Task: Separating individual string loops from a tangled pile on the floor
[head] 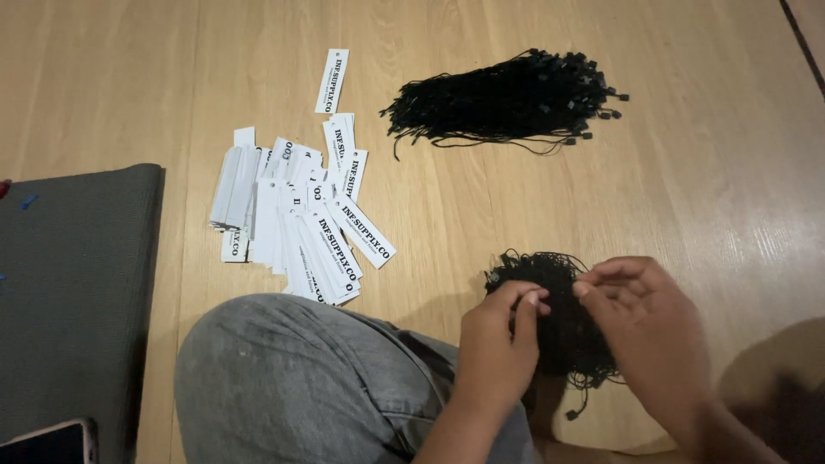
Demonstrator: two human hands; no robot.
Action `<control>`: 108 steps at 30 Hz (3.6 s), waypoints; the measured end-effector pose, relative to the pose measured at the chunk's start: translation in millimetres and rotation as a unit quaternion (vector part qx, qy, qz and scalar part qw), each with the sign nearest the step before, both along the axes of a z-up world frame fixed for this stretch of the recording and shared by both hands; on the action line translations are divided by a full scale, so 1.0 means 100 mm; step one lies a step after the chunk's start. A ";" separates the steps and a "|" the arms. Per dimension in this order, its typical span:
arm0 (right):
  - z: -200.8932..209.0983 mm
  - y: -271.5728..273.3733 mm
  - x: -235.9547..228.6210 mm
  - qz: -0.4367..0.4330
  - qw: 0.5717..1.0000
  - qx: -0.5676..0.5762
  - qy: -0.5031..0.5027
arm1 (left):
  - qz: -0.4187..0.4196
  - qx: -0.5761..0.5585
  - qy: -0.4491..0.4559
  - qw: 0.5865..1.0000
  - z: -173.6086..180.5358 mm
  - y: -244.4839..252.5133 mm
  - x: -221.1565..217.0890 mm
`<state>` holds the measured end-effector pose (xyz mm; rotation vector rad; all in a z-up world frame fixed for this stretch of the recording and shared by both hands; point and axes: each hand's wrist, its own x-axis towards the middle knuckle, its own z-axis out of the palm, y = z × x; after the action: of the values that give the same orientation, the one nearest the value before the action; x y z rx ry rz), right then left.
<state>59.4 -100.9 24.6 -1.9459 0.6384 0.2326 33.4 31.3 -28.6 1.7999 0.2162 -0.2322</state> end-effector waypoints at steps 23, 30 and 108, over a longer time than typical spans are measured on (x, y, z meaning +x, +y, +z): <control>-0.17 0.10 0.89 0.006 0.991 -0.131 0.018 | 0.132 0.269 0.039 0.953 -0.45 0.75 0.91; -0.69 -0.09 1.47 0.021 0.978 -0.207 0.024 | 0.150 0.263 0.033 0.952 -0.37 0.70 1.46; -0.86 -0.33 -0.83 0.306 0.915 -0.157 -0.209 | 0.023 -0.119 0.273 0.954 0.48 0.20 -0.39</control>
<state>-23.4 -134.3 -61.4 -2.3701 -0.2485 0.0896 -5.7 51.0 19.6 1.4567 0.5935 -0.6942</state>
